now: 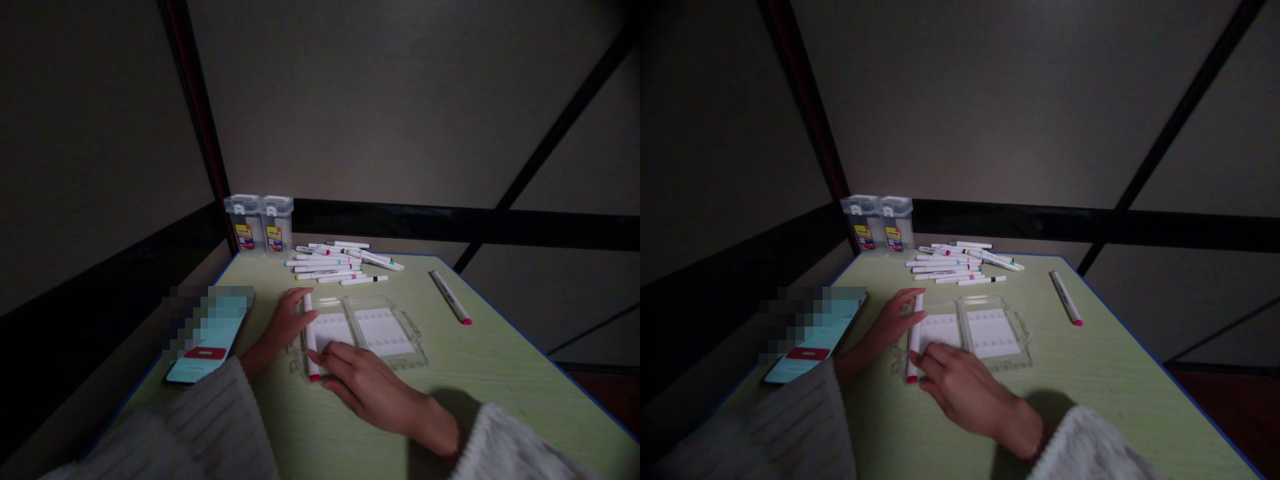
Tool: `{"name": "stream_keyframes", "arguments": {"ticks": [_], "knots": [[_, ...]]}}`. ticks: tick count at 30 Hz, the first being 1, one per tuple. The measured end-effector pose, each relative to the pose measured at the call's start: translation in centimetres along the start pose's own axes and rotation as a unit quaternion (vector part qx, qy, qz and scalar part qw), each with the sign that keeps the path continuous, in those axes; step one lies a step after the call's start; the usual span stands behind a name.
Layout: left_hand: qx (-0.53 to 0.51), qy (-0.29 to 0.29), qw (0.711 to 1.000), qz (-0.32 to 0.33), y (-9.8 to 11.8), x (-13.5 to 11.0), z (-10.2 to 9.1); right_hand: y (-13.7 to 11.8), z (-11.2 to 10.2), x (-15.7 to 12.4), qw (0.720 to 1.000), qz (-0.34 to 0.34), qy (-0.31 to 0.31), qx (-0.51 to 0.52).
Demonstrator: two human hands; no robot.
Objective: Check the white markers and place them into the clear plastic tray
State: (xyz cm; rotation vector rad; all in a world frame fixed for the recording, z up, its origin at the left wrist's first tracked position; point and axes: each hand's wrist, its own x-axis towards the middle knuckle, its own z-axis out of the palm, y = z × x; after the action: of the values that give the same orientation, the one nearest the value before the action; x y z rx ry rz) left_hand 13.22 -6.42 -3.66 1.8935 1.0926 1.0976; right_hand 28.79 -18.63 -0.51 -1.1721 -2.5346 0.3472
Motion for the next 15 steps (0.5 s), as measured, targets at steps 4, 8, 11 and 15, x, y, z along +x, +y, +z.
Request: {"name": "stream_keyframes", "arguments": {"ticks": [4,8,11,15], "knots": [[-0.022,0.015,1.0,0.004,-0.14,-0.15,0.14,-0.31,0.09,0.12,1.0,-0.004,0.014,-0.022],[-0.025,0.02,0.999,-0.004,-0.1,-0.18,0.19,-0.46,0.28,0.09,0.997,-0.026,0.015,-0.075],[-0.02,0.019,1.0,-0.002,-0.08,-0.11,0.22,-0.43,0.32,0.01,0.995,-0.036,0.008,-0.097],[-0.006,0.021,1.0,0.007,-0.23,-0.05,0.33,-0.45,0.23,-0.09,0.994,-0.033,0.004,-0.104]]}}
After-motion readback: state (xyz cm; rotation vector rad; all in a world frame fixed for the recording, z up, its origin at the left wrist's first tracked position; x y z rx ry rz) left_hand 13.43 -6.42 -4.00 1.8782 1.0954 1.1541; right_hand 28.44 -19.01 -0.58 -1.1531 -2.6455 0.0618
